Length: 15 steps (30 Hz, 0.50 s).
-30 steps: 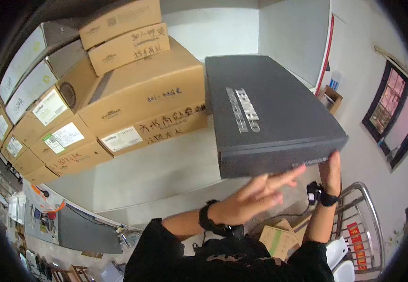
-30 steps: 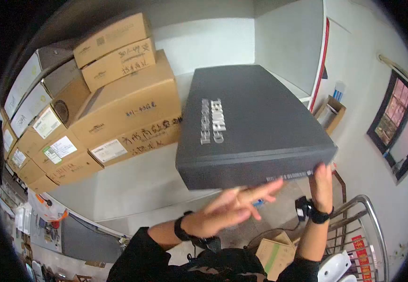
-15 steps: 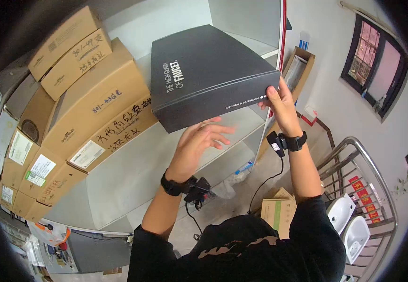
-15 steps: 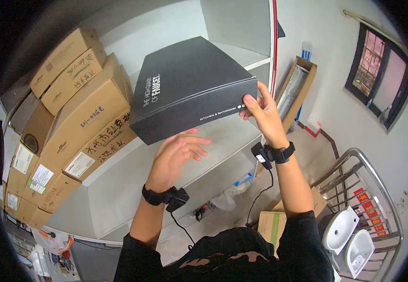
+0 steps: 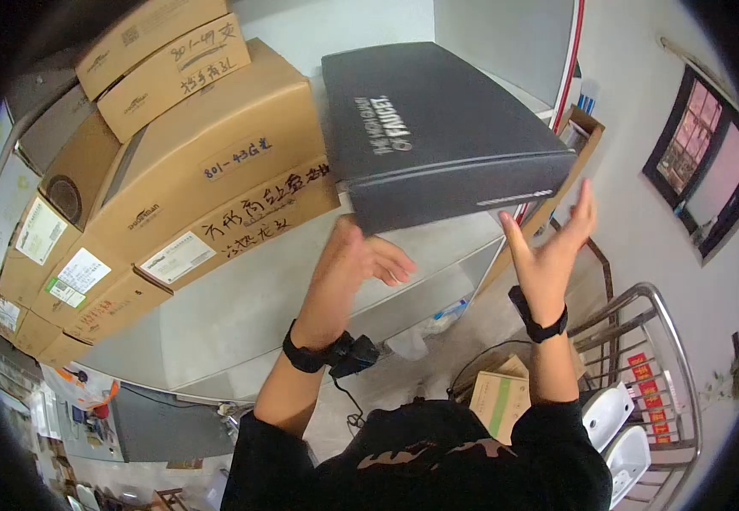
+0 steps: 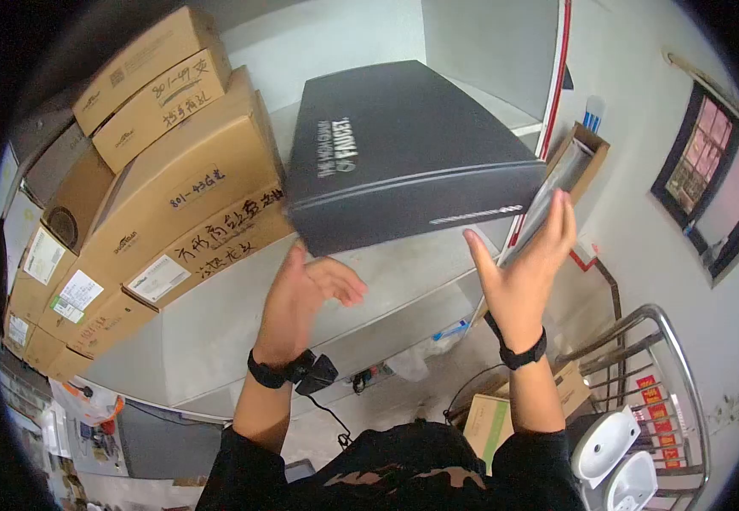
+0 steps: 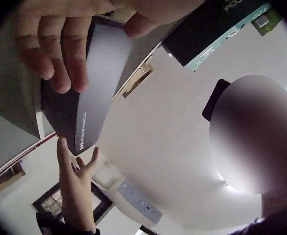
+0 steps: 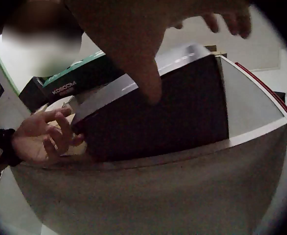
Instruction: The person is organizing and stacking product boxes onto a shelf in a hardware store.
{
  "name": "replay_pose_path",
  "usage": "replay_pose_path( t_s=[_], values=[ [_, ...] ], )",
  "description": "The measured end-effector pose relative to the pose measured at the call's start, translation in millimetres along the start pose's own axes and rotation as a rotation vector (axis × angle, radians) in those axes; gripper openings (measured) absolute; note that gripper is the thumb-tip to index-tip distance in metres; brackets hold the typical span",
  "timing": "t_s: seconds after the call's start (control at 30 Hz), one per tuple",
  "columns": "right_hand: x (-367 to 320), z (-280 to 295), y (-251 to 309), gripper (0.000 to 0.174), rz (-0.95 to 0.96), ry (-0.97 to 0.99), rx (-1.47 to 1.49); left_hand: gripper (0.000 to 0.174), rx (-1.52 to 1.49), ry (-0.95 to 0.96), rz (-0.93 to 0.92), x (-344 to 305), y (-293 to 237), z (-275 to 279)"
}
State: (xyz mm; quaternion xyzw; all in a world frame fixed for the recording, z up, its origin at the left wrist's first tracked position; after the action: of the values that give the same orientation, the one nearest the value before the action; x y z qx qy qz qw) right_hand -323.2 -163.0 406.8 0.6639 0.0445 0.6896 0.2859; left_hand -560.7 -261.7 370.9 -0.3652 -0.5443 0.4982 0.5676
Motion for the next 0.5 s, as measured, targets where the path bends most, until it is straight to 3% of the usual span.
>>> replay_pose_path(
  t_s=[0.03,0.1,0.13,0.2,0.3,0.37,0.47,0.5],
  values=[
    [2.8,0.2,3.2,0.097,0.019,0.006,0.002,0.064,-0.009,-0.012,-0.013,3.4,-1.5,-4.2],
    [6.6,-4.1,31.3,0.099,0.353,0.095,-0.039,0.053,0.025,0.269,-0.086,6.3,-7.5,-39.6],
    [8.7,-12.2,38.5,0.089,0.396,0.158,0.010,0.053,0.006,0.258,-0.093,6.3,-14.1,-50.8],
    [21.8,-18.5,30.9,0.083,0.487,0.158,0.019,0.045,0.008,0.434,-0.095,0.8,-28.2,-83.3],
    [37.1,-3.7,3.3,0.072,0.665,0.236,0.014,0.045,0.043,0.495,-0.126,6.9,-16.6,-79.7],
    [48.4,14.0,-16.1,0.071,0.567,0.305,0.099,0.045,0.017,0.452,-0.128,13.3,-10.4,-59.8],
    [57.5,44.0,-70.3,0.059,0.516,0.076,0.217,0.046,-0.075,0.237,-0.027,33.3,12.3,-26.0],
    [56.5,46.3,-76.6,0.059,0.537,0.093,0.222,0.046,-0.090,0.219,-0.042,40.4,13.7,-23.3]
  ],
)
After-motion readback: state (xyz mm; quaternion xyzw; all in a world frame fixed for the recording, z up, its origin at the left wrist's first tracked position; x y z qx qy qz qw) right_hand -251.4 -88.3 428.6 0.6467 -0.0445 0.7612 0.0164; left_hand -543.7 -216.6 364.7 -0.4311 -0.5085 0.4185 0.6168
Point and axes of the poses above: each hand's wrist, its own x-axis towards the middle knuckle, its own z-axis out of the back of the hand, y = z × x, the point moved 7 cm from there along x, towards the middle knuckle, and after that the axes turned 15 degrees about x, right-handed, at the moved point
